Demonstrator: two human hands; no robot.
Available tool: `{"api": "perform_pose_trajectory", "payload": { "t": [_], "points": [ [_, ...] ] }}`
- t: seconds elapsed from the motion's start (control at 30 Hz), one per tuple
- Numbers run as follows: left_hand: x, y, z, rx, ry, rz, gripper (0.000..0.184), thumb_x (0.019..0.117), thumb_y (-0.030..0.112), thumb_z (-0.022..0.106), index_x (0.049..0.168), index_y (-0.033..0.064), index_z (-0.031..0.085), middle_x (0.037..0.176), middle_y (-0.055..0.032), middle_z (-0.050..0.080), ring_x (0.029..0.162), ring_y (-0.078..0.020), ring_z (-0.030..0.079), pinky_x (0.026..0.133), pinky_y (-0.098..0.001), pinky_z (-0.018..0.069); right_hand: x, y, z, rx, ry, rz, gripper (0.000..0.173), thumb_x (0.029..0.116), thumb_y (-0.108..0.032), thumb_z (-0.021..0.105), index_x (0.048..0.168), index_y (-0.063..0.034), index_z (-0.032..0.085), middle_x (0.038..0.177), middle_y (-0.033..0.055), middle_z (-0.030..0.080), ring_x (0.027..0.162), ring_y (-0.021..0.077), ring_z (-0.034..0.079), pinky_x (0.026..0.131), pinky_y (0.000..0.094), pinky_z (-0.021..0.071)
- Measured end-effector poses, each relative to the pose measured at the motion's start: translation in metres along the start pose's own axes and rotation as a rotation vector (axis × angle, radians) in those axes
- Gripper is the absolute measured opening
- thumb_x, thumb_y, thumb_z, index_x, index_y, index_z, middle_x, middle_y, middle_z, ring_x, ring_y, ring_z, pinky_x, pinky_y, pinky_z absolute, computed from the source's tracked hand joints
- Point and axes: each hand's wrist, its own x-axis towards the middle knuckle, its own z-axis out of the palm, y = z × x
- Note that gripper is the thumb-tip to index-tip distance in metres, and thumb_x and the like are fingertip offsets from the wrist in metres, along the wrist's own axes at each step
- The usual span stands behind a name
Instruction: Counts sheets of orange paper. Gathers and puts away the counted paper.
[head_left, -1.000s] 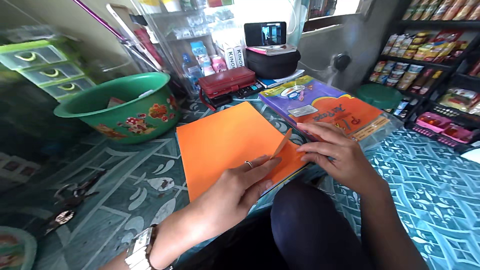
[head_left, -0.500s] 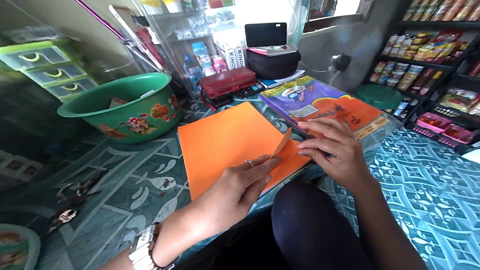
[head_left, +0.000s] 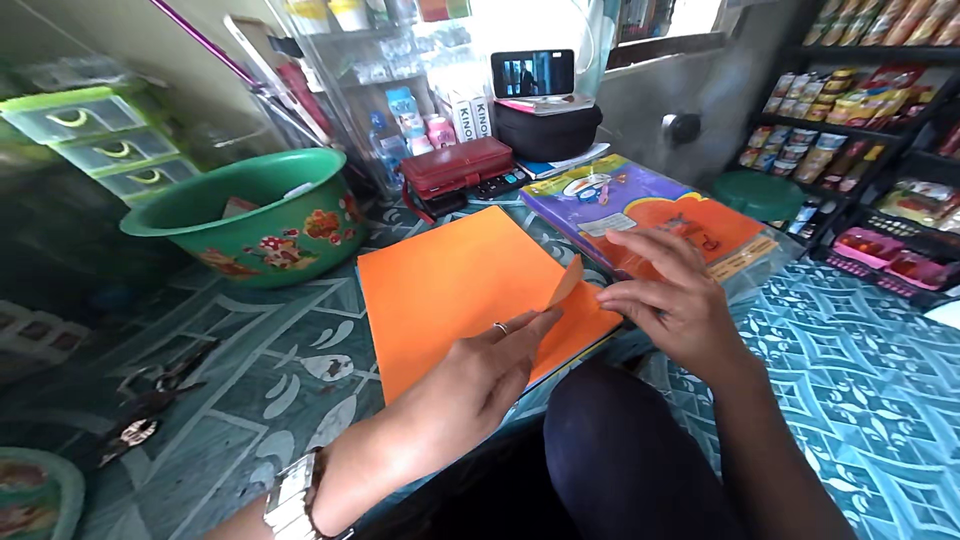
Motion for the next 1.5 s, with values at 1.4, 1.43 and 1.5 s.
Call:
{"api": "perform_pose_trajectory", "payload": {
  "t": [1.4, 1.43, 1.5],
  "points": [
    [-0.001, 0.0, 0.0, -0.059, -0.009, -0.051, 0.04, 0.1055, 0.024, 0.051, 0.142, 0.0106, 0.062, 0.129, -0.0118, 0.069, 0.097, -0.005, 0.068, 0.083, -0.0152, 0.0525, 0.0, -0.002, 0.0, 0.023, -0.018, 0.036, 0.018, 0.0964, -0.027, 0.069, 0.092, -0.013, 0.081, 0.135, 0.0089, 0.066, 0.133, 0.0251, 0.055, 0.111, 0.0468, 0.042],
    [-0.001, 0.0, 0.001, -0.062, -0.006, -0.05, 0.041, 0.1051, 0.024, 0.051, 0.142, 0.0103, 0.062, 0.128, -0.0121, 0.069, 0.095, -0.0047, 0.067, 0.081, -0.015, 0.0522, 0.0, -0.002, 0.001, 0.011, -0.006, 0.028, 0.019, 0.0964, -0.028, 0.069, 0.092, -0.013, 0.08, 0.134, 0.0088, 0.067, 0.133, 0.0252, 0.055, 0.11, 0.0471, 0.0412],
    [-0.002, -0.001, 0.001, -0.066, 0.003, -0.046, 0.041, 0.1042, 0.026, 0.052, 0.141, 0.0095, 0.063, 0.126, -0.0126, 0.07, 0.095, -0.0056, 0.068, 0.081, -0.0155, 0.0526, 0.0, -0.003, 0.001, 0.0, 0.011, 0.028, 0.019, 0.0953, -0.029, 0.07, 0.091, -0.0133, 0.08, 0.133, 0.0083, 0.067, 0.134, 0.0253, 0.054, 0.111, 0.0475, 0.0401]
  ]
}}
